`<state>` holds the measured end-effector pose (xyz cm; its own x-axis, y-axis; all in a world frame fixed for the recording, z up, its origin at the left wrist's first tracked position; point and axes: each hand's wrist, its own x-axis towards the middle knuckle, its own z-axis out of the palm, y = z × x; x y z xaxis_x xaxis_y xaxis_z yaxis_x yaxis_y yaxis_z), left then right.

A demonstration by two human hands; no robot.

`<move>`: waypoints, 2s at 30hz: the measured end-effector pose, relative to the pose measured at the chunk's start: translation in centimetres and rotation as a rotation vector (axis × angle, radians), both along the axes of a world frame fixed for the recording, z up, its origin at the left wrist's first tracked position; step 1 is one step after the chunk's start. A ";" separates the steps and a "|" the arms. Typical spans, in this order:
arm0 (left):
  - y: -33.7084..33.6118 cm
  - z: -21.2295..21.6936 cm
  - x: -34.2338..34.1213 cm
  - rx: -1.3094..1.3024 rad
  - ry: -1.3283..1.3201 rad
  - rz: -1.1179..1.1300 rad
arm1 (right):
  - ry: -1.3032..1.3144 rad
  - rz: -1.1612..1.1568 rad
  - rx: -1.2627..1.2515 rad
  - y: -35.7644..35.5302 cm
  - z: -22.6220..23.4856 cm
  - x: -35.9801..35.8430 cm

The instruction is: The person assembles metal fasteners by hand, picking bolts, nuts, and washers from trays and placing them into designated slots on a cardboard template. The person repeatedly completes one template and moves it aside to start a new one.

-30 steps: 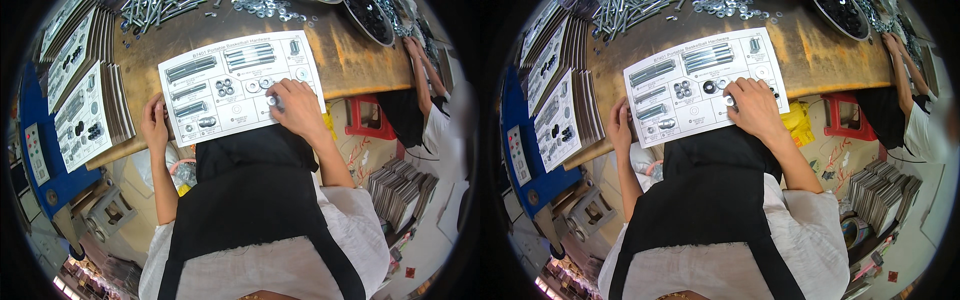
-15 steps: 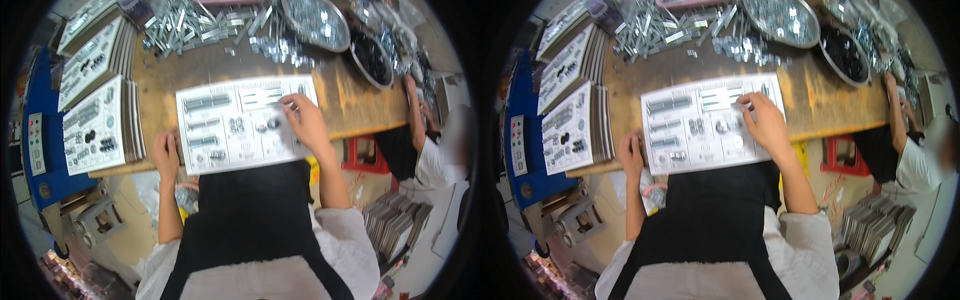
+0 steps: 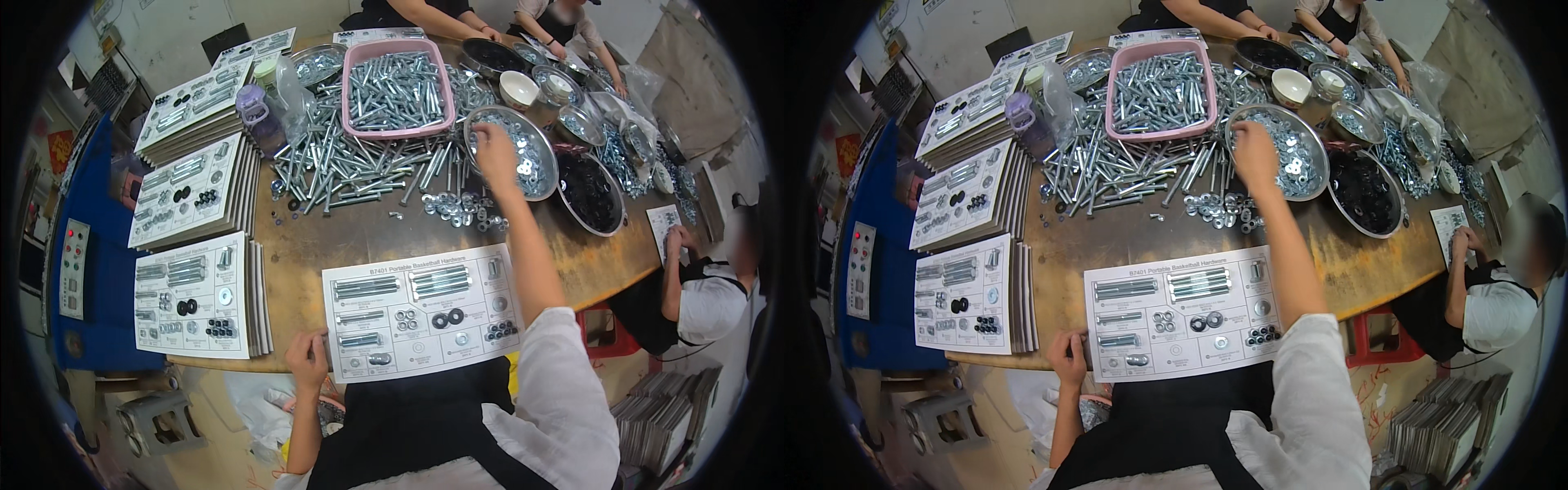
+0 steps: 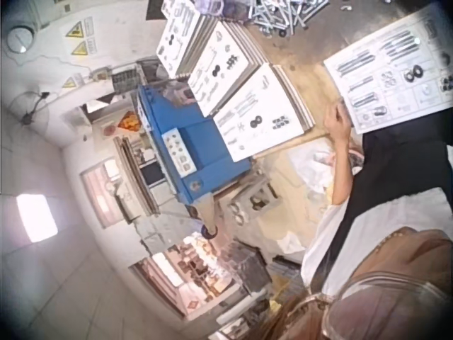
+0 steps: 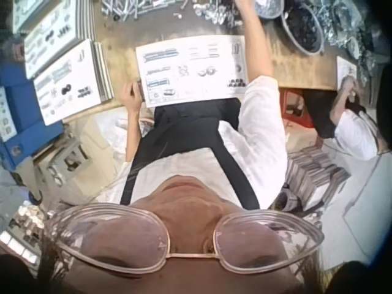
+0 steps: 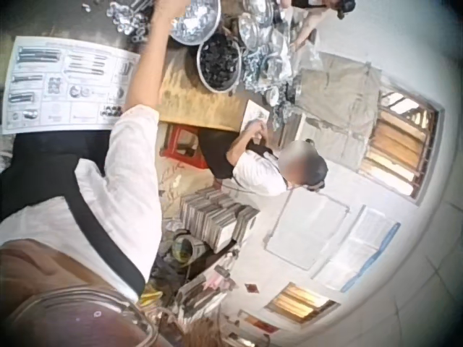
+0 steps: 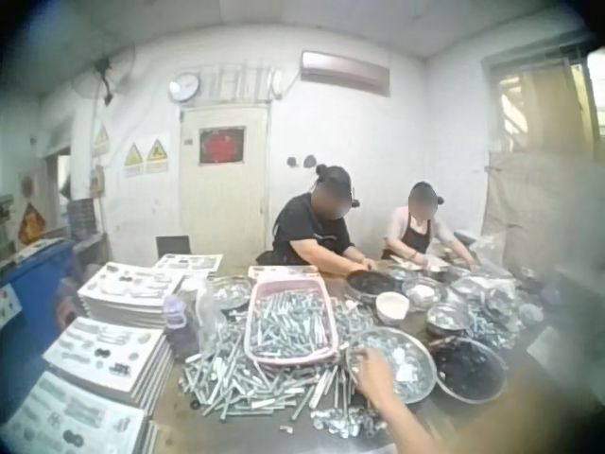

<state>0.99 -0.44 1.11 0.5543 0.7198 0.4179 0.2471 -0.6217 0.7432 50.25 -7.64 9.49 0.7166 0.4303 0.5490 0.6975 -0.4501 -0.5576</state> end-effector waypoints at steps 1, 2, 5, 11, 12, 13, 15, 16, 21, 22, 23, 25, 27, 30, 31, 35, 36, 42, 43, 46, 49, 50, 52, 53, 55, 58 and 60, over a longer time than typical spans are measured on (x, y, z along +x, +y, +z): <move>0.0 0.1 -0.2 0.012 -0.011 -0.007 | 0.002 -0.091 -0.066 -1.4 -1.2 2.4; 0.0 0.2 -0.3 0.021 -0.024 -0.012 | 0.045 -0.145 -0.118 -2.6 -1.9 4.1; -0.4 0.3 -0.1 0.024 -0.034 -0.021 | 0.148 -0.285 -0.243 -6.1 -3.7 7.7; -0.5 -0.3 -0.3 0.043 -0.054 -0.016 | 0.189 -0.272 -0.296 -6.7 -5.6 8.6; -0.6 -0.4 0.2 0.040 -0.059 -0.019 | 0.180 -0.285 -0.289 -7.0 -5.0 9.2; -0.6 -0.3 0.0 0.047 -0.045 -0.015 | 0.190 -0.286 -0.275 -6.6 -5.0 9.0; -0.4 -0.1 -0.1 0.073 -0.045 -0.010 | 0.276 -0.244 -0.275 -6.0 -4.7 9.2; -0.4 -0.1 -0.1 0.071 -0.041 -0.014 | 0.312 -0.229 -0.277 -6.0 -4.5 9.7; -0.6 -0.3 0.2 0.033 -0.011 -0.017 | 0.288 -0.117 -0.027 -4.1 -5.9 10.9; -0.5 -0.3 0.1 0.043 -0.005 -0.014 | 0.336 -0.077 0.015 -3.2 -5.4 10.3; -0.6 -0.4 0.1 0.048 -0.004 -0.012 | 0.338 -0.093 -0.017 -2.5 -4.8 9.8; -0.6 -0.5 0.2 0.053 -0.003 -0.010 | 0.337 -0.123 -0.081 -1.5 -3.9 9.1; -0.6 -0.5 0.3 0.052 -0.004 -0.008 | 0.221 -0.196 -0.090 -1.0 -4.0 8.3; -0.7 -0.4 0.1 0.087 0.024 0.001 | 0.211 -0.183 -0.215 -0.1 -3.3 6.8; -0.6 -0.3 0.2 0.083 0.017 -0.007 | 0.210 -0.207 -0.223 0.1 -3.7 6.8; -0.9 -0.1 0.4 0.055 0.014 -0.001 | 0.057 -0.228 -0.338 0.8 -3.8 5.5; -1.0 0.0 0.4 0.052 0.019 0.004 | 0.051 -0.219 -0.344 0.8 -3.7 5.7; -1.2 0.2 0.0 0.080 -0.019 0.037 | 0.164 -0.187 -0.256 1.5 -3.8 6.2; -1.2 0.2 0.2 0.077 -0.012 0.030 | 0.214 -0.161 -0.210 1.1 -4.8 7.8; -0.9 -0.1 0.9 0.069 -0.001 0.004 | 0.741 -0.095 0.337 -0.9 -7.2 12.5; -0.8 -0.4 0.3 0.069 0.013 0.023 | 1.653 0.368 1.130 -2.2 -5.8 12.7; -0.8 -0.1 -0.1 0.089 0.006 0.038 | 1.784 0.386 1.249 -1.3 -4.2 10.9; -1.0 0.1 0.0 0.110 -0.021 0.025 | 1.965 0.467 1.457 -1.5 -2.8 9.6; -1.1 0.1 0.2 0.098 -0.019 0.020 | 2.025 0.542 1.546 -2.2 -3.6 10.3; -1.1 -0.1 0.8 0.075 -0.015 0.008 | 2.167 0.691 1.702 -3.8 -5.6 12.2; -1.0 -0.2 0.8 0.073 -0.009 -0.002 | 1.984 0.673 1.931 -3.9 -6.3 12.6; -1.0 0.1 -0.2 0.112 0.002 0.030 | 1.948 0.728 1.941 -1.9 -4.2 8.9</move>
<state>0.84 -1.41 1.18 0.5340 0.6852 0.4953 0.2684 -0.6929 0.6692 59.17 -9.51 5.24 0.6258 0.7707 -0.1199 -0.7119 0.6272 0.3159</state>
